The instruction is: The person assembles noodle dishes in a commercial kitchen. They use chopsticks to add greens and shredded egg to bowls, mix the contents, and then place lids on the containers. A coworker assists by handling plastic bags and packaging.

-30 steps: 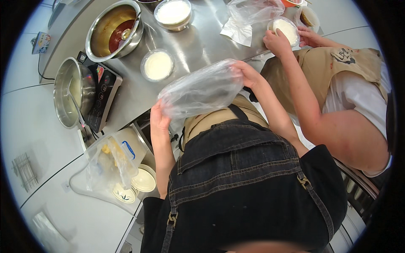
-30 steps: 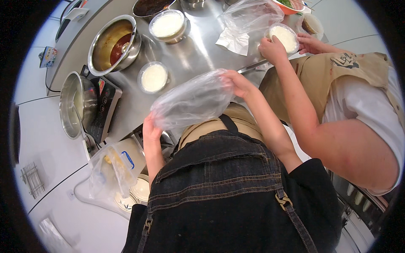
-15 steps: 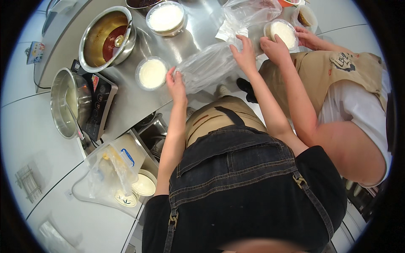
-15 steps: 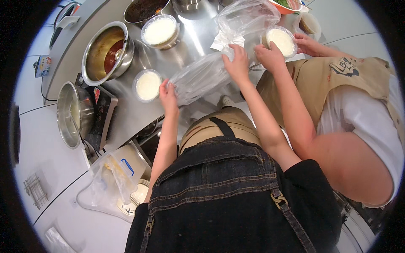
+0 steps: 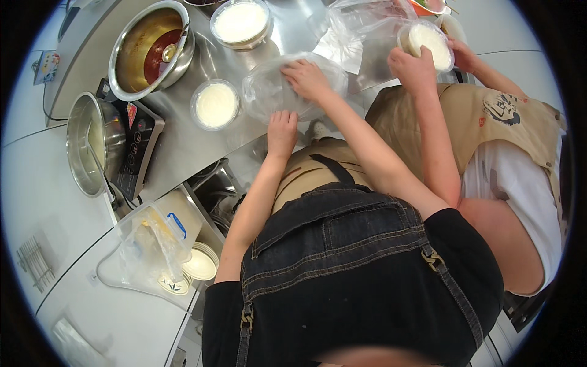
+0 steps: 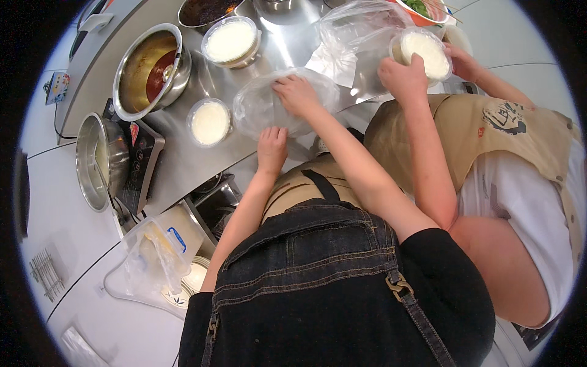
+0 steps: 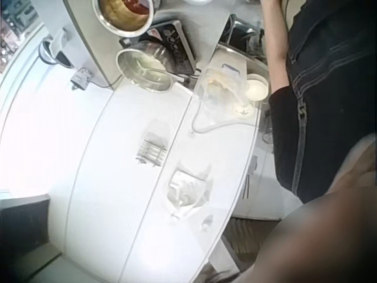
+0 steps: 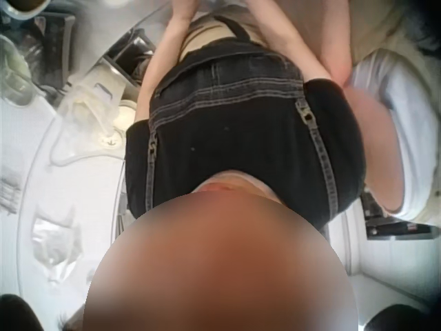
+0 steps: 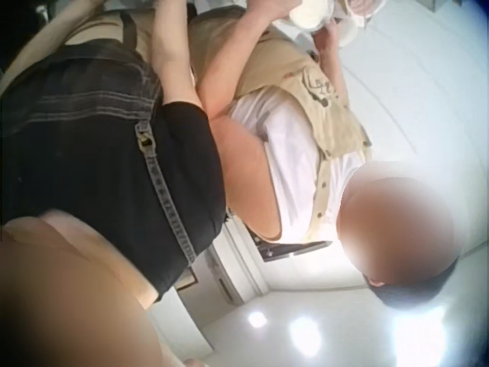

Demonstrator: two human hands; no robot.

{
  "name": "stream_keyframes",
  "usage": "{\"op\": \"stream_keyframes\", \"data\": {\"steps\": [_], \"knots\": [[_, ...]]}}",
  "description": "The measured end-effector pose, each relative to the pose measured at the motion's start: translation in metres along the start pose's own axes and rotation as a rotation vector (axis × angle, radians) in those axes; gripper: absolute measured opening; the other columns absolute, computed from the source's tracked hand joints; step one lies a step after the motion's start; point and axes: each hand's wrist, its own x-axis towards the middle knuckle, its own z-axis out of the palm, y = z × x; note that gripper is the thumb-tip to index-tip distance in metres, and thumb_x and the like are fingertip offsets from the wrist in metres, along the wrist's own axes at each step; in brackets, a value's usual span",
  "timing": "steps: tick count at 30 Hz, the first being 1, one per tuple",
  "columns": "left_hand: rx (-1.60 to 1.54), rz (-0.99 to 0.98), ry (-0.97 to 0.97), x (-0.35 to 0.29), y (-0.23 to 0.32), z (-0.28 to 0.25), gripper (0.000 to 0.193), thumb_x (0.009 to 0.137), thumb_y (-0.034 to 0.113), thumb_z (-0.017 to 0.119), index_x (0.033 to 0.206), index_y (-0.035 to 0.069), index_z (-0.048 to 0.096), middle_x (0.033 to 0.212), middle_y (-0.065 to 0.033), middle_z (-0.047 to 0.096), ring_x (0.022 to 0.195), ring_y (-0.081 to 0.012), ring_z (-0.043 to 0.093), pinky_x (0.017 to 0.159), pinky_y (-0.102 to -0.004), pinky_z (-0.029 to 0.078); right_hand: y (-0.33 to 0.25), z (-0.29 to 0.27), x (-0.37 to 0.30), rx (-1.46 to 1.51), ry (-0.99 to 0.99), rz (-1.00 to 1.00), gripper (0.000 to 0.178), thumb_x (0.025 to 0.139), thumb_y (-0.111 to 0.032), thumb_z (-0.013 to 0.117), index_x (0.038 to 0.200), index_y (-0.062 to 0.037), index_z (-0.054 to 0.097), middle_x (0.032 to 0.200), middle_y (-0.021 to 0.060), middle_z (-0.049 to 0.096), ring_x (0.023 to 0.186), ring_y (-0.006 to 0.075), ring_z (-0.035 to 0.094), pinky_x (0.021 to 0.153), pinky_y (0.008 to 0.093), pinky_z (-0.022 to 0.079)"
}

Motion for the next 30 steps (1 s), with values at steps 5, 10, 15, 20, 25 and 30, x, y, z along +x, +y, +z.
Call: {"op": "stream_keyframes", "data": {"steps": [5, 10, 15, 20, 25, 30], "knots": [[-0.288, -0.132, 0.192, 0.005, 0.028, -0.03, 0.032, 0.078, 0.005, 0.062, 0.11, 0.004, 0.058, 0.109, -0.0141, 0.058, 0.097, -0.0313, 0.056, 0.082, -0.0379, 0.046, 0.024, 0.017, 0.04, -0.007, -0.246, 0.029, 0.026, 0.083, -0.016, 0.059, 0.107, -0.0143, 0.067, 0.113, 0.0003, 0.063, 0.11, 0.0236, 0.055, 0.088, 0.0361, 0.045], [-0.365, -0.11, 0.205, 0.062, -0.006, -0.044, 0.045, 0.078, 0.016, 0.069, 0.12, 0.005, 0.055, 0.119, -0.0145, 0.057, 0.109, -0.0314, 0.053, 0.085, -0.0403, 0.048, 0.026, 0.0, 0.013, -0.005, -0.111, -0.078, 0.048, 0.076, -0.023, 0.069, 0.123, -0.018, 0.059, 0.133, 0.0031, 0.052, 0.126, 0.0246, 0.045, 0.098, 0.0383, 0.037], [0.02, -0.251, 0.024, 0.066, -0.029, -0.056, 0.066, 0.068, 0.024, 0.08, 0.126, 0.008, 0.052, 0.128, -0.0126, 0.052, 0.115, -0.0334, 0.049, 0.089, -0.0435, 0.048, 0.029, -0.034, -0.015, 0.003, -0.314, 0.062, 0.067, 0.071, -0.032, 0.076, 0.131, -0.0176, 0.051, 0.14, 0.0067, 0.045, 0.129, 0.0255, 0.041, 0.103, 0.04, 0.032], [0.012, -0.167, 0.135, 0.054, -0.022, -0.068, 0.061, 0.068, 0.023, 0.08, 0.122, 0.008, 0.056, 0.132, -0.0114, 0.05, 0.117, -0.0338, 0.047, 0.09, -0.0447, 0.047, 0.012, -0.039, -0.006, -0.017, -0.161, -0.075, 0.051, 0.074, -0.033, 0.075, 0.119, -0.0139, 0.062, 0.13, 0.0086, 0.053, 0.123, 0.0255, 0.046, 0.1, 0.0413, 0.035], [-0.245, -0.177, 0.558, -0.002, -0.034, -0.106, 0.048, 0.077, 0.015, 0.071, 0.121, 0.005, 0.054, 0.13, -0.0161, 0.049, 0.116, -0.0331, 0.049, 0.093, -0.0429, 0.043, -0.028, -0.032, 0.018, 0.475, -0.162, 0.215, 0.035, 0.08, -0.029, 0.07, 0.11, -0.0116, 0.066, 0.105, 0.009, 0.066, 0.108, 0.0288, 0.056, 0.094, 0.0434, 0.04], [-1.098, -1.02, 0.879, -0.048, -0.113, -0.096, 0.044, 0.09, 0.015, 0.059, 0.13, 0.007, 0.045, 0.132, -0.0167, 0.047, 0.11, -0.0352, 0.053, 0.093, -0.0467, 0.044, -0.109, 0.006, 0.056, 0.15, 0.002, -0.106, 0.039, 0.083, -0.03, 0.066, 0.116, -0.0094, 0.061, 0.098, 0.0117, 0.068, 0.098, 0.0303, 0.061, 0.09, 0.0433, 0.041]]}}
